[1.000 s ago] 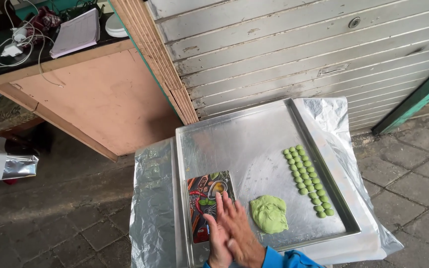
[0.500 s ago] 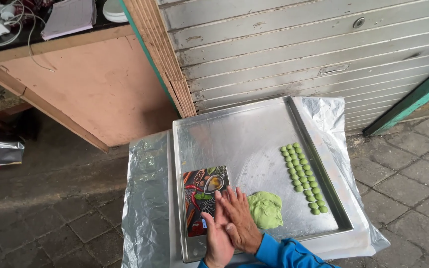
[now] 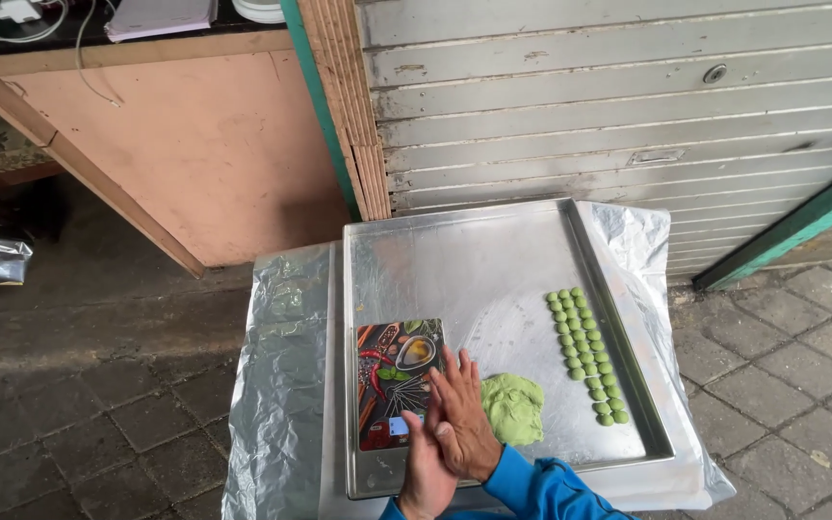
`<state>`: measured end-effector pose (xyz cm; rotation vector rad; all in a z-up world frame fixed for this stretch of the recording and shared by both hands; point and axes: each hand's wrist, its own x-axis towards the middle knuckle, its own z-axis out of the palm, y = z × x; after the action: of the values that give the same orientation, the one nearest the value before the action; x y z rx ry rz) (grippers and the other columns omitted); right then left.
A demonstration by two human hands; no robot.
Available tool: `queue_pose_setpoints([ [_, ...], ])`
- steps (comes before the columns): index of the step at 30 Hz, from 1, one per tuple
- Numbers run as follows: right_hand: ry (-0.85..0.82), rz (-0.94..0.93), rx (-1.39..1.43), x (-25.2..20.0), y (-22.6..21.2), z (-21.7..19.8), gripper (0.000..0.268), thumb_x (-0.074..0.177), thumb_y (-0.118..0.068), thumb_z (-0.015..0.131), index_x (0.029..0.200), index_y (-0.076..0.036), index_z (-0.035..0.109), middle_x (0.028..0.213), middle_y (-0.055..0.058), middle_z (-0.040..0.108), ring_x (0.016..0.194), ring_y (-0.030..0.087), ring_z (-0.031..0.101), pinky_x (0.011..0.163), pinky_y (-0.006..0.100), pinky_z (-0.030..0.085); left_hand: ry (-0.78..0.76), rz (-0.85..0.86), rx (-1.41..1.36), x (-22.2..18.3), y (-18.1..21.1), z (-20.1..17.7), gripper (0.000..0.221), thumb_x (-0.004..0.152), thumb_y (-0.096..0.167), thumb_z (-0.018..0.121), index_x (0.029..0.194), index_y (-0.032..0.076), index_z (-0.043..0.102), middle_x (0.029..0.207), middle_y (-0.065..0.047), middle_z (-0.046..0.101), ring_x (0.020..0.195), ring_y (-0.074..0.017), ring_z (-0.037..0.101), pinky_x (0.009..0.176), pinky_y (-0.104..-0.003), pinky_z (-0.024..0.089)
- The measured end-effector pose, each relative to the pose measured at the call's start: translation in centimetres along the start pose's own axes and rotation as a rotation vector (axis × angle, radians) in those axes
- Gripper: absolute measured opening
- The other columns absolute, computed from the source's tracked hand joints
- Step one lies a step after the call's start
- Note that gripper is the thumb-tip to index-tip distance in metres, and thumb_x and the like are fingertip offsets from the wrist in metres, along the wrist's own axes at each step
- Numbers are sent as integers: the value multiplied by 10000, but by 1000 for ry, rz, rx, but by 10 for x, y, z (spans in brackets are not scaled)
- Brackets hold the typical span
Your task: Rolling small pieces of green dough into uniform balls and arranging them on a metal tray.
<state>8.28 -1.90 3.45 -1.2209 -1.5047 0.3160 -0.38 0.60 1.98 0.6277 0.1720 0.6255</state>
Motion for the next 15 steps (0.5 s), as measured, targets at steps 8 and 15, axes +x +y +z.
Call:
queue_pose_setpoints([
  [8, 45, -50, -74, -43, -6, 38, 673, 1162, -624, 142, 1696, -215, 171, 1774, 167, 85, 1660, 382, -20, 1322, 651, -79, 50, 21, 519, 0, -17, -52, 843, 977, 697, 320, 1653, 329, -24, 1767, 87, -90, 1636, -160, -38, 1305, -497, -24],
  [15, 97, -86, -130, -23, 14, 23, 655, 1171, -594, 140, 1702, -210, 154, 1774, 172, 90, 1663, 370, -11, 1344, 617, -50, 70, -2, 170, -11, 0, -6, 917, 958, 718, 126, 1644, 129, 273, 1747, -80, 201, 1610, -258, 152, 1286, -436, 176],
])
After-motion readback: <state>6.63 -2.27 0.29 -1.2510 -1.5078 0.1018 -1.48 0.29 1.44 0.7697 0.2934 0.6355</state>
